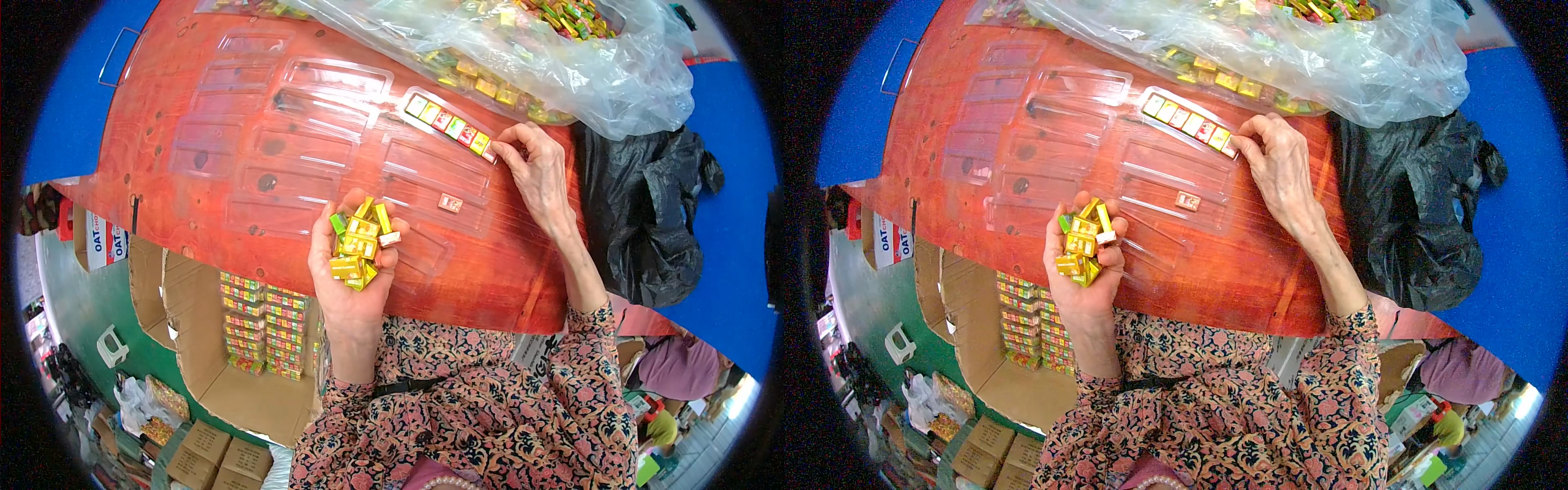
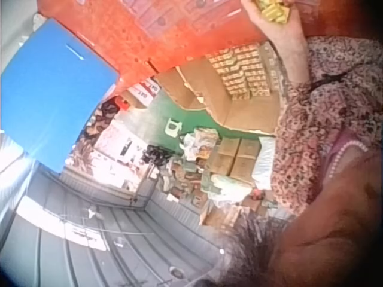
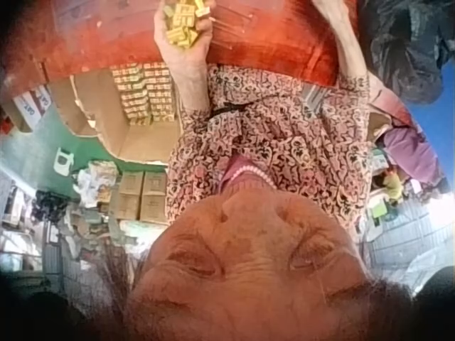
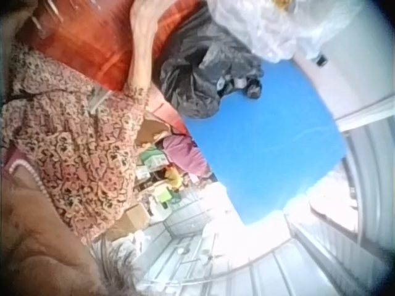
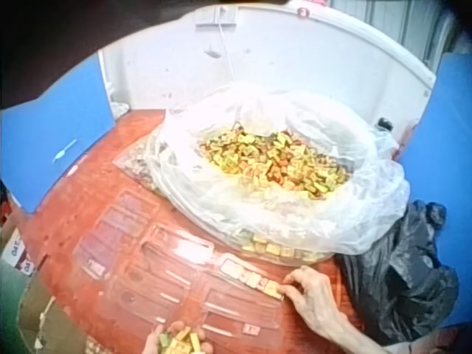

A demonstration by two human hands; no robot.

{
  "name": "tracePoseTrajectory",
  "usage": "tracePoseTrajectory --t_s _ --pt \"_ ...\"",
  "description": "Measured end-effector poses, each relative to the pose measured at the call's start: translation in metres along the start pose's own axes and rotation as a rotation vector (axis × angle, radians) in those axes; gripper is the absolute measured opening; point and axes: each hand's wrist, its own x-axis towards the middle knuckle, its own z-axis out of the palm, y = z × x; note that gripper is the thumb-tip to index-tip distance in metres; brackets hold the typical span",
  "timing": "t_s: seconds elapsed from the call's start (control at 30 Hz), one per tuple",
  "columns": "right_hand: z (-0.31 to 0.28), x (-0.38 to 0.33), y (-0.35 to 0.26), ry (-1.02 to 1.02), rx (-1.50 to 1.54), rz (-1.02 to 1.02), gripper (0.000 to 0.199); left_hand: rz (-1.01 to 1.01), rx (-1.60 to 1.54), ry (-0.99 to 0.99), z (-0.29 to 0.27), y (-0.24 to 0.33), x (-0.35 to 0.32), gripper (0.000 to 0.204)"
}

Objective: Placing small wrapped candies into a plastic tray from a large bag.

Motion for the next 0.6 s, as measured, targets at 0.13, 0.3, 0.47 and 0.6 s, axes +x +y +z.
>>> tracePoseTrajectory --t_s 0.13,0.3,0.47,0.6 --pt "0.000 -0.004 -0.002 0.057 0.031 -0.004 0.012 0.013 0.051 0.037 0.004 -0.002 0.000 0.034" --pt "0.002 -0.006 0.000 -0.005 0.047 -0.005 0.013 0.011 0.056 0.029 0.005 -0.003 -0.002 0.033" --pt "-0.010 -0.010 -0.004 0.002 0.128 0.072 0.013 -0.006 -0.002 -0.035 0.000 -0.004 -0.002 0.034" --pt "-0.014 -0.018 -0.019 -0.130 0.214 -0.012 0.012 0.027 0.006 -0.015 -0.001 -0.001 -0.003 0.035"
